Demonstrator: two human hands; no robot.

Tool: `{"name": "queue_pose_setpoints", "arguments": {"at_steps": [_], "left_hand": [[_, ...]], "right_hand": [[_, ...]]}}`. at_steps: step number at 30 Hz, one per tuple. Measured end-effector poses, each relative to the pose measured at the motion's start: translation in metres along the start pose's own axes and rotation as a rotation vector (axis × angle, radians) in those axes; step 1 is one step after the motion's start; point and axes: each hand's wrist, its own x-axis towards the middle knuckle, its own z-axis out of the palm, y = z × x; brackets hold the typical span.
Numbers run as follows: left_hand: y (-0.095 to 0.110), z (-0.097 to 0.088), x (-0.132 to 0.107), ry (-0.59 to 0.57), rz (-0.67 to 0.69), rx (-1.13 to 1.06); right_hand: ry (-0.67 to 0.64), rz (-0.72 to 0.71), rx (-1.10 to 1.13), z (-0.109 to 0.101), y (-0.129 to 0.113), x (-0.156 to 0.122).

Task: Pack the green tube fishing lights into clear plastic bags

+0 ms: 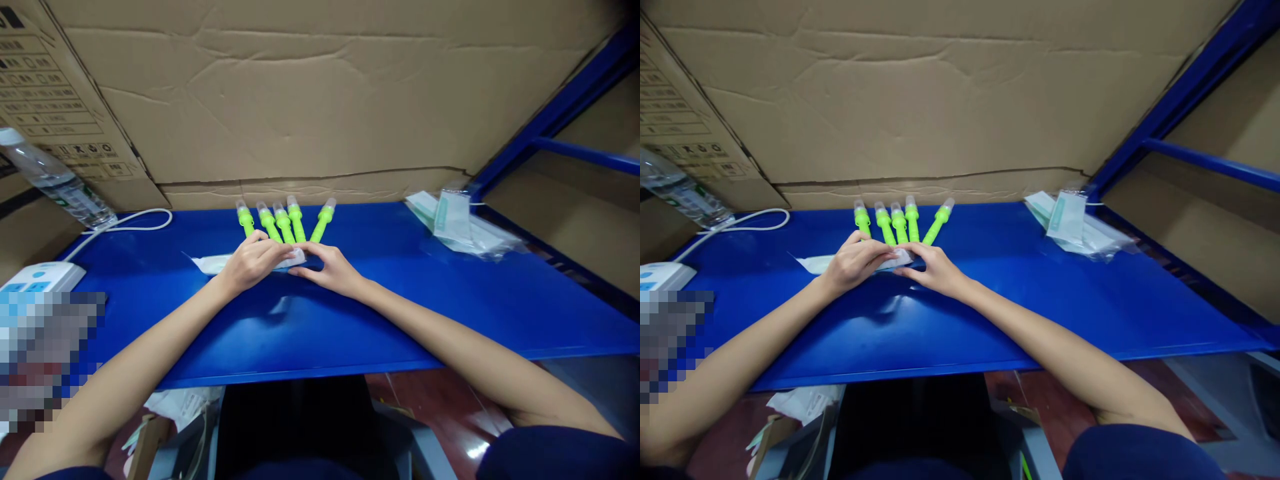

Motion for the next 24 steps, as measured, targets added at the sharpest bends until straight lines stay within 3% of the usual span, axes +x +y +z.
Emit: {"name": "queue_pose_setpoints", "arguments": {"at_steps": [10,15,21,24], "left_hand": [[0.008,0.001,0.005,0.006,0.061,-0.039],[0.009,0.001,0.009,0.028,0.003,-0.024],[0.007,0.001,0.008,-0.112,-0.085,0.057],[0.006,0.002,0.007,-0.117,-0.097,0.073]], "right_hand": [[0.019,0.072,0.047,0.004,-0.006,-0.001],[0.02,0.055,0.053,0.002,-0.005,0.0],[0.057,0.084,0.096,0.005,0.0,-0.001],[0.058,0.081,0.159,0.007,0.001,-0.001]]}}
